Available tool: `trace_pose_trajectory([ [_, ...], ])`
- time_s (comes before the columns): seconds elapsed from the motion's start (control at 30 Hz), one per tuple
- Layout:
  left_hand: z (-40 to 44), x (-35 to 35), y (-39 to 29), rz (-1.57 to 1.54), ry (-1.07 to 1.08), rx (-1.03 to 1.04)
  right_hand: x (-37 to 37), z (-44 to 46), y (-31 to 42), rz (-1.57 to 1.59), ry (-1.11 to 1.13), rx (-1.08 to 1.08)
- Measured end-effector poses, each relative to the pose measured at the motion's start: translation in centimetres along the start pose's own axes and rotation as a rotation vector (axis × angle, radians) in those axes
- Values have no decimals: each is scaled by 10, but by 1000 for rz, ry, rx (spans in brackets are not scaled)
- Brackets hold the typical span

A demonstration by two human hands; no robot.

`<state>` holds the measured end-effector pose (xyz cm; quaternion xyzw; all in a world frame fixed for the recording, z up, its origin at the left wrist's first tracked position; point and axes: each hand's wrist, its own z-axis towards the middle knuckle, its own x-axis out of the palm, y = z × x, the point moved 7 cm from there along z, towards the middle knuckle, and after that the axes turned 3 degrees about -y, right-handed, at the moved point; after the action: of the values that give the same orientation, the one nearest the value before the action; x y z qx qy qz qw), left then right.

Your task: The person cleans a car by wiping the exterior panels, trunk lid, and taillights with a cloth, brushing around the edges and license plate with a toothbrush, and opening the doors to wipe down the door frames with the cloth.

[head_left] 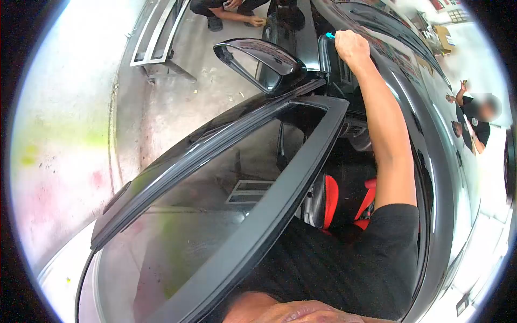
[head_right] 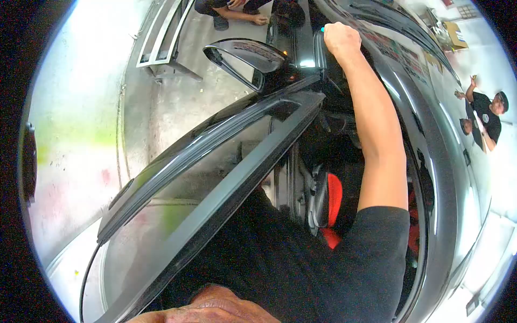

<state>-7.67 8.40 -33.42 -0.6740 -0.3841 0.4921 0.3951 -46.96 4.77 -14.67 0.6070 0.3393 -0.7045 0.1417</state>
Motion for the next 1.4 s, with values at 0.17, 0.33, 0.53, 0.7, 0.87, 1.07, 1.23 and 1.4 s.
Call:
trace_pose_trajectory([
  [0.17, -3, -3, 1, -8, 6, -5, 18, 31, 1, -85, -30, -105],
  [0.33, -4, -7, 0, -9, 32, 1, 27, 33, 10, -52, 22, -152],
  [0.53, 14, -7, -4, -4, 57, 19, -13, -111, 17, 523, -248, 213],
  [0.7, 39, 4, -35, -207, 113, -186, -9, -305, 23, 693, -381, 372],
  [0.87, 82, -9, -69, -387, -413, 74, 1, -453, 25, 837, -312, 569],
  [1.07, 116, -79, -240, -22, -841, 604, 22, -521, 37, 934, -289, 733],
  [1.23, 159, -60, -268, 26, -840, 752, -11, -506, 15, 875, -487, 785],
  [1.4, 204, -82, -207, 102, -1000, 756, -14, -445, -5, 894, -799, 650],
])
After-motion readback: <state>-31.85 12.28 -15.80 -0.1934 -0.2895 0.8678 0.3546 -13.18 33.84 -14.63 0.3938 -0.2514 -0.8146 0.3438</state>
